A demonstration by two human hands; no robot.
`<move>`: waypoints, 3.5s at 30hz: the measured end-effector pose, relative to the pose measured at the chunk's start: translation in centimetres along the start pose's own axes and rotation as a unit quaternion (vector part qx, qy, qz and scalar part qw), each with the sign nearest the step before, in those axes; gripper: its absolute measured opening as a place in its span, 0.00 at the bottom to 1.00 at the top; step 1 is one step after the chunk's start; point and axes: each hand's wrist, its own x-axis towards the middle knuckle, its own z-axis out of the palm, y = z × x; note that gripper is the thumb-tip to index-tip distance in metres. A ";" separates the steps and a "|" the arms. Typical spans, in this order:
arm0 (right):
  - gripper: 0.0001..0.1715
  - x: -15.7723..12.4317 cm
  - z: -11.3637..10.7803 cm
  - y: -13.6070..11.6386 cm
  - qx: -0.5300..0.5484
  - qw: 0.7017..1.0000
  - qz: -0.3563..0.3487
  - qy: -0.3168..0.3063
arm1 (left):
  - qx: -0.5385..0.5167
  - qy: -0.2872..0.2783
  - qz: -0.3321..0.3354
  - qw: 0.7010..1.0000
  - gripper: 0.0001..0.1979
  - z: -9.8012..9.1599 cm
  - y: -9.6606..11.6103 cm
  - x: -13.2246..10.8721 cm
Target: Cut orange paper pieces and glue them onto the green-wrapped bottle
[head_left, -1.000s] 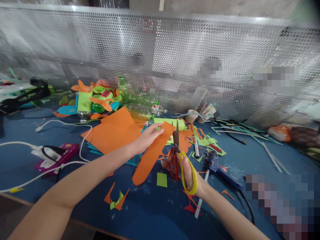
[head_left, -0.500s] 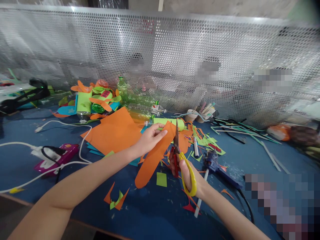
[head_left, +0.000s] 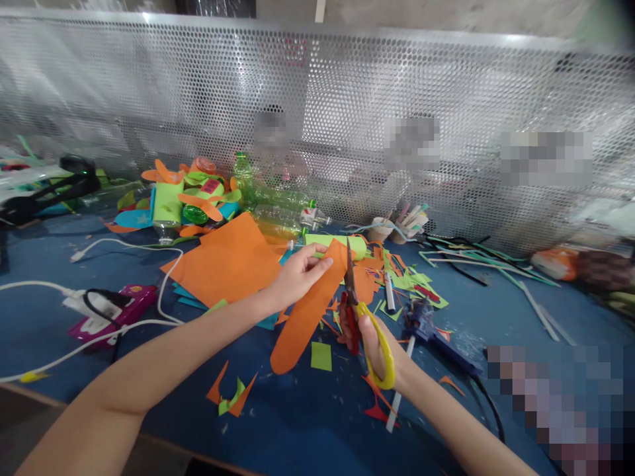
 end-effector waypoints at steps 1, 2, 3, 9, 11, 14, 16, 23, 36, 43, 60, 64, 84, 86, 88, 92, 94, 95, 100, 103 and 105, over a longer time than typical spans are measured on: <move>0.26 0.0 0.0 0.1 0.001 1.000 0.005 -0.013 | -0.020 -0.004 -0.001 1.000 0.12 0.1 0.0 0.0; 0.27 0.0 0.0 0.1 0.001 1.000 0.008 -0.024 | -0.041 -0.012 -0.001 0.999 0.11 0.2 0.0 -0.1; 0.27 0.0 0.0 0.3 -0.002 0.999 0.009 -0.031 | -0.059 -0.020 0.001 0.998 0.11 0.3 -0.1 -0.1; 0.27 -0.2 0.1 1.5 0.021 1.000 0.016 -0.011 | -0.101 -0.047 0.003 0.994 0.12 0.7 -0.7 -0.2; 0.27 -0.2 0.2 1.8 0.035 0.999 0.031 -0.005 | -0.098 -0.043 -0.005 0.994 0.14 0.8 -0.8 -0.3; 0.28 -0.3 0.3 1.9 0.047 0.998 0.048 0.004 | -0.085 -0.037 -0.018 0.996 0.15 0.9 -0.9 -0.4; 0.28 -0.3 0.4 1.8 0.054 0.997 0.056 0.015 | -0.079 -0.036 -0.028 0.996 0.16 0.9 -0.8 -0.4; 0.31 -0.4 0.5 1.3 0.030 0.997 0.071 0.031 | -0.120 -0.054 -0.023 0.991 0.15 1.1 -0.7 -0.6; 0.27 -0.3 0.4 1.4 0.063 0.995 0.068 0.019 | -0.154 -0.054 -0.021 0.986 0.13 1.0 -0.5 -0.5; 0.26 -0.3 0.1 0.2 0.062 0.996 0.066 0.008 | -0.134 -0.008 -0.044 0.990 0.11 0.5 -0.1 -0.1; 0.27 -0.3 0.4 -0.1 0.066 0.993 0.093 0.020 | -0.129 -0.007 -0.056 0.990 0.11 0.4 -0.1 -0.1; 0.26 -0.3 0.3 0.0 0.069 0.992 0.101 0.020 | -0.090 0.014 -0.047 0.995 0.11 0.1 -0.4 0.1; 0.25 0.0 -0.2 0.2 0.019 0.995 0.101 -0.004 | 0.026 0.020 -0.028 0.999 0.14 -3.0 -0.2 1.7; 0.24 0.0 -0.2 0.4 0.012 0.995 0.097 -0.005 | 0.027 0.017 -0.029 0.999 0.14 -3.2 -0.2 1.8; 0.24 0.0 -0.2 0.4 0.008 0.995 0.095 -0.005 | 0.029 0.014 -0.029 0.999 0.14 -3.4 -0.2 1.9; 0.24 -0.1 -0.2 0.3 0.004 0.996 0.090 -0.008 | 0.036 0.016 -0.028 0.999 0.14 -3.4 -0.2 1.9; 0.24 -0.2 -0.1 0.1 0.004 0.996 0.094 -0.009 | 0.037 0.020 -0.030 0.999 0.14 -3.4 -0.1 1.9; 0.24 -0.2 -0.1 0.1 0.005 0.995 0.098 -0.007 | 0.036 0.023 -0.031 0.999 0.13 -3.4 -0.1 1.9; 0.24 -0.1 -0.2 0.1 0.006 0.993 0.115 -0.006 | 0.016 0.034 -0.034 0.999 0.11 -3.4 0.1 1.8; 0.24 0.0 -0.3 0.2 0.001 0.993 0.115 -0.005 | 0.015 0.038 -0.031 0.999 0.11 -3.4 0.2 1.7; 0.23 0.0 -0.3 0.2 -0.004 0.994 0.113 -0.003 | 0.015 0.039 -0.024 0.999 0.11 -3.4 0.2 1.7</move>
